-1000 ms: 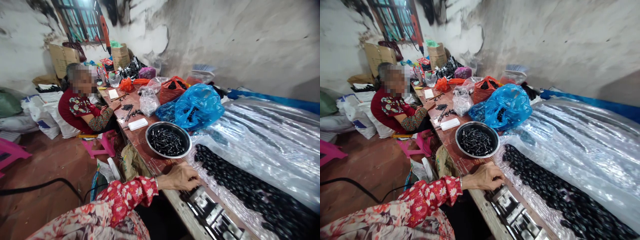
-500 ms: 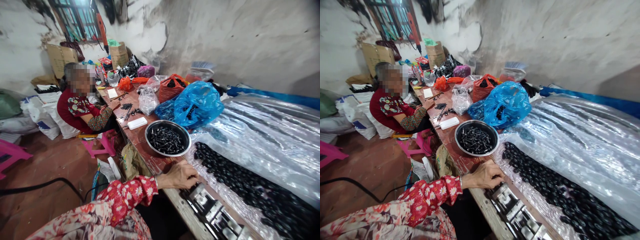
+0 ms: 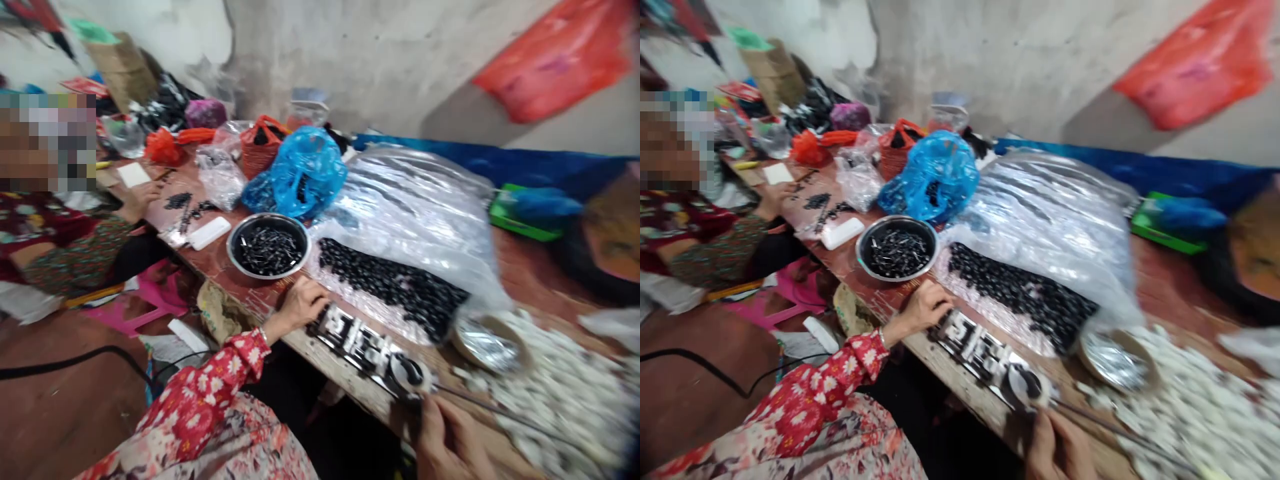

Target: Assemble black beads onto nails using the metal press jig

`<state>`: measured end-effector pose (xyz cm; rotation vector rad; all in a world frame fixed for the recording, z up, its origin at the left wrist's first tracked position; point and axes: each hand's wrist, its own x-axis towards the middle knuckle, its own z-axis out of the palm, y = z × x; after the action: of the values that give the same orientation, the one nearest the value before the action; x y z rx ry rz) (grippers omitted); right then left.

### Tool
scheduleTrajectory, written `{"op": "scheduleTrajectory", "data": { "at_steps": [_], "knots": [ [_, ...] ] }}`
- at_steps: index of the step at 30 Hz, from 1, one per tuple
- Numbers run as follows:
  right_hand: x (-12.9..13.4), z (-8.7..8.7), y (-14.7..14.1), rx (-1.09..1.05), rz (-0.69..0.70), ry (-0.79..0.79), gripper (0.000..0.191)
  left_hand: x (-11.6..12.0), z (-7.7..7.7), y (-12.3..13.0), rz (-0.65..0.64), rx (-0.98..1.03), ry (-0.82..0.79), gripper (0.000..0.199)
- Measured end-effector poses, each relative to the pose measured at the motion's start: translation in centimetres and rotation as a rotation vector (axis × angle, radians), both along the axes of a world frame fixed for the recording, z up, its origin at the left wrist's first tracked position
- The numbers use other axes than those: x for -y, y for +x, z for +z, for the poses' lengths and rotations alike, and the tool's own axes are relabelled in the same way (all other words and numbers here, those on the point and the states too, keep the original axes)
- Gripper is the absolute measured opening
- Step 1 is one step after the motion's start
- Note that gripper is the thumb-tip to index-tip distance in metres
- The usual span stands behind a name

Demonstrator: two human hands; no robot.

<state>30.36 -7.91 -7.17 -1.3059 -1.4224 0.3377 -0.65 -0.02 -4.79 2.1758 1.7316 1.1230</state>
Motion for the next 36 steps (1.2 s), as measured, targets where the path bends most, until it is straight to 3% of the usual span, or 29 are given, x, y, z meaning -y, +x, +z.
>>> {"op": "scheduleTrajectory", "data": {
  "at_steps": [3, 15, 36],
  "knots": [
    [0.2, -0.3, -0.2, 0.050, -0.053, 0.015, 0.024, -0.1, 0.1, -0.3, -0.032, 0.074, 0.006, 0.015],
    [-0.2, -1.1, 0.0, 0.049, -0.008, 0.060, 0.010, 0.0, 0.5, -0.4, -0.012, 0.101, -0.023, 0.016],
    [-0.5, 0.4, -0.9, -0.026, -0.008, -0.009, 0.015, -0.4, 1.2, -0.9, -0.036, 0.083, -0.024, 0.020]
  ]
}}
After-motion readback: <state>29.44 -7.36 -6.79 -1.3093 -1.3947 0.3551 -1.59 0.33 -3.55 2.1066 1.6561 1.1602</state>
